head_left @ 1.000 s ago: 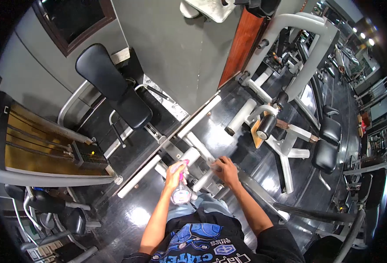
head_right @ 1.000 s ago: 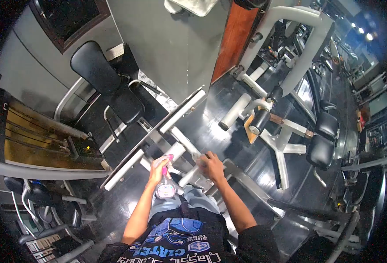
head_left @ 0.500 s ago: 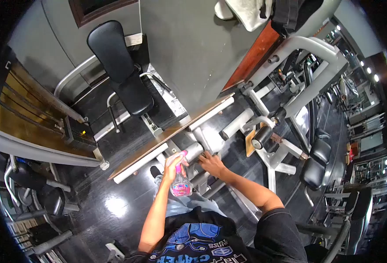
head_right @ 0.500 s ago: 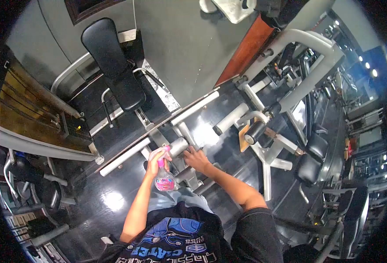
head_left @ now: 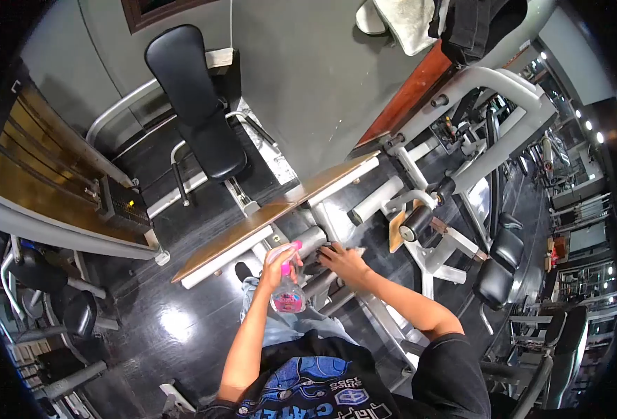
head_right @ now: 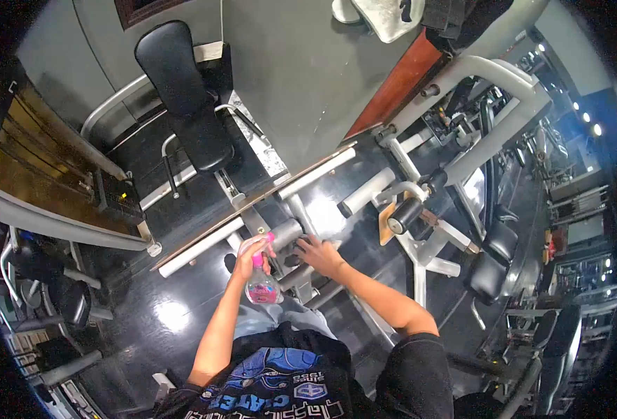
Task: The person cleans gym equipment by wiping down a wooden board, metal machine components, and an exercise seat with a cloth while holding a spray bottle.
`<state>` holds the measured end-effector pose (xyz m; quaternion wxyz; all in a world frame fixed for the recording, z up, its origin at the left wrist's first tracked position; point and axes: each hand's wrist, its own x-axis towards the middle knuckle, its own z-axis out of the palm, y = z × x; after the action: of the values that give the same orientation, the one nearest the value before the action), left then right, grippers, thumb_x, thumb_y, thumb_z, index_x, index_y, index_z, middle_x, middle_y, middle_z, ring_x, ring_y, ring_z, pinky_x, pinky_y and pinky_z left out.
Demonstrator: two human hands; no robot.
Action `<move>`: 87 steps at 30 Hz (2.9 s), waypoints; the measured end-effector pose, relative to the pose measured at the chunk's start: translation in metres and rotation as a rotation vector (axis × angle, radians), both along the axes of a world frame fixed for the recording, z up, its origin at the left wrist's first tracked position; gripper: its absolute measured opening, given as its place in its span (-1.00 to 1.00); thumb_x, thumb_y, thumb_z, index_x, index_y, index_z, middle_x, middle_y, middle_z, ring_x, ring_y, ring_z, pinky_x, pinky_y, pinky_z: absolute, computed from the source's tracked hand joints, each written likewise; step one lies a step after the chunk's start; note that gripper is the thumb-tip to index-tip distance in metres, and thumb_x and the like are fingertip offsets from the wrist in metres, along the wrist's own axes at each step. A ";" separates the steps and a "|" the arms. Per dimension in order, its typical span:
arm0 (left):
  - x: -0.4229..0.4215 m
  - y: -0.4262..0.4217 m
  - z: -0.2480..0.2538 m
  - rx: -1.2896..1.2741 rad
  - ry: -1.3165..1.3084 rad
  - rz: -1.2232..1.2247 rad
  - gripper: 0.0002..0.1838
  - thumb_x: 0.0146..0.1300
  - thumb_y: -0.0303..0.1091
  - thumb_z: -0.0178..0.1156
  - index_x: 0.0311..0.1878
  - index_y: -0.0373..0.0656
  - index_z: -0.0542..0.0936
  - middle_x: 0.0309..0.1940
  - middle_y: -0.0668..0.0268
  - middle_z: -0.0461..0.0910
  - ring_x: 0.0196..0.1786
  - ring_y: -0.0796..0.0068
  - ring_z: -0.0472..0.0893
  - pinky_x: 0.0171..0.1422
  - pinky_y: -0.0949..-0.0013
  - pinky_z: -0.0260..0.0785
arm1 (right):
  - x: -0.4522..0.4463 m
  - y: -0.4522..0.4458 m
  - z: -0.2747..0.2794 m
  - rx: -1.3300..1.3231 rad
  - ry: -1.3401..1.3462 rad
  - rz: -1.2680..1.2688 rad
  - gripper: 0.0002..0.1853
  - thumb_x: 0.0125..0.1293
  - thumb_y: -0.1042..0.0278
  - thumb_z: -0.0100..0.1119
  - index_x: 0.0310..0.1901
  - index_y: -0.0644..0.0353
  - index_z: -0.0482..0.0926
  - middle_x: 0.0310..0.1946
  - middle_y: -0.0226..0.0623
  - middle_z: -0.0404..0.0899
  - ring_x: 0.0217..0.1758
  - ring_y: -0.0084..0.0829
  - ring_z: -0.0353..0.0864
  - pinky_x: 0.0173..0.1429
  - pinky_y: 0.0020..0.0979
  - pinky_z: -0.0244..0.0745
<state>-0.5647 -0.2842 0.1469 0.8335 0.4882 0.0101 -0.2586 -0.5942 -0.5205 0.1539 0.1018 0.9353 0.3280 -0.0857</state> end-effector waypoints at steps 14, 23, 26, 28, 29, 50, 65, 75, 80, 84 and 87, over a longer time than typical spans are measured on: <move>0.006 0.006 -0.005 0.050 0.043 -0.117 -0.57 0.36 -0.07 0.06 -0.11 -0.36 0.50 -0.46 0.07 0.57 -0.73 0.36 0.49 -0.64 0.28 0.46 | -0.010 0.013 -0.014 0.415 0.038 -0.377 -0.68 0.19 0.44 0.09 0.00 0.05 0.61 0.03 -0.30 0.50 0.08 -0.12 0.51 -0.13 -0.19 0.67; 0.005 0.010 -0.003 0.048 0.096 -0.150 -0.57 0.37 -0.17 0.09 0.11 -0.34 0.50 -0.48 0.14 0.59 -0.71 0.43 0.50 -0.65 0.35 0.45 | -0.071 -0.021 -0.014 0.625 -0.028 -0.648 -0.50 -0.08 0.27 0.48 0.00 -0.04 0.63 -0.02 -0.33 0.59 -0.05 -0.19 0.61 -0.08 -0.26 0.62; 0.007 0.009 0.002 0.079 0.114 -0.188 -0.56 0.37 -0.17 0.08 0.14 -0.33 0.50 -0.49 0.15 0.58 -0.71 0.44 0.50 -0.65 0.35 0.44 | -0.087 -0.043 0.005 0.851 -0.032 -0.941 -0.49 -0.05 0.33 0.45 0.03 0.10 0.60 -0.14 -0.21 0.64 -0.15 -0.17 0.66 -0.06 -0.27 0.60; 0.009 0.006 0.008 0.123 0.116 -0.225 -0.57 0.38 -0.16 0.08 0.12 -0.33 0.52 -0.52 0.17 0.57 -0.71 0.45 0.50 -0.65 0.36 0.43 | -0.090 -0.050 -0.005 0.944 -0.094 -1.084 -0.50 0.03 0.39 0.37 0.08 0.20 0.56 -0.16 -0.12 0.67 -0.14 -0.20 0.69 -0.02 -0.34 0.57; 0.011 0.005 0.007 0.149 0.110 -0.230 -0.57 0.37 -0.15 0.08 0.10 -0.33 0.54 -0.53 0.19 0.57 -0.72 0.45 0.49 -0.66 0.36 0.43 | -0.088 -0.050 -0.025 1.110 -0.086 -1.285 -0.53 0.06 0.33 0.34 0.08 0.16 0.57 -0.14 -0.10 0.68 -0.09 -0.15 0.69 0.01 -0.31 0.55; 0.024 0.016 -0.005 0.333 0.066 -0.381 -0.55 0.33 -0.02 0.04 -0.19 -0.32 0.52 -0.45 0.08 0.59 -0.69 0.35 0.50 -0.57 0.25 0.48 | -0.070 -0.005 -0.105 2.248 0.378 -1.903 -0.56 0.50 -0.04 -0.16 0.10 0.09 0.56 -0.28 -0.49 0.62 -0.42 -0.70 0.49 -0.45 -0.64 0.32; 0.016 0.003 0.011 0.414 -0.032 -0.198 -0.52 0.39 -0.09 0.01 0.09 -0.36 0.49 -0.43 0.19 0.56 -0.69 0.44 0.49 -0.60 0.36 0.47 | -0.101 -0.035 -0.048 2.345 0.645 -1.522 -0.33 0.48 -0.25 -0.42 0.19 0.13 0.49 -0.03 -0.16 0.64 -0.16 -0.19 0.70 -0.14 -0.16 0.66; 0.015 0.000 0.038 0.597 -0.217 -0.098 -0.65 0.37 -0.12 0.08 -0.33 -0.27 0.55 -0.49 0.26 0.55 -0.68 0.48 0.53 -0.60 0.44 0.41 | -0.059 -0.013 -0.003 2.260 0.916 -1.234 -0.56 0.49 0.09 -0.19 0.31 0.05 0.30 0.14 -0.12 0.48 -0.02 -0.16 0.64 -0.14 -0.07 0.71; 0.014 -0.003 0.031 0.614 -0.177 -0.074 -0.65 0.38 -0.12 0.10 -0.31 -0.27 0.57 -0.52 0.29 0.54 -0.68 0.51 0.52 -0.64 0.44 0.37 | -0.038 0.004 0.031 2.048 0.817 -1.239 -0.47 0.26 0.60 -0.10 0.28 0.03 0.28 -0.01 -0.25 0.51 -0.17 -0.45 0.61 -0.38 -0.40 0.67; 0.010 -0.003 0.028 0.632 -0.206 -0.037 -0.67 0.39 -0.16 0.09 -0.27 -0.27 0.61 -0.55 0.31 0.55 -0.71 0.54 0.49 -0.62 0.44 0.36 | -0.028 0.014 0.033 1.985 0.570 -1.193 -0.37 0.17 0.60 0.04 0.33 0.16 0.23 0.02 -0.21 0.52 -0.16 -0.40 0.61 -0.32 -0.42 0.66; 0.008 0.000 0.027 0.675 -0.247 -0.028 -0.66 0.38 -0.15 0.08 -0.32 -0.26 0.61 -0.55 0.31 0.55 -0.71 0.55 0.49 -0.60 0.43 0.34 | -0.020 0.021 0.032 1.815 0.344 -1.193 -0.37 0.14 0.61 0.09 0.31 0.17 0.28 0.01 -0.21 0.54 -0.14 -0.48 0.60 -0.36 -0.46 0.63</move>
<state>-0.5572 -0.2841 0.1743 0.6166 0.7636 -0.0123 -0.1911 -0.6145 -0.4998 0.1855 -0.7287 0.6461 -0.2261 0.0225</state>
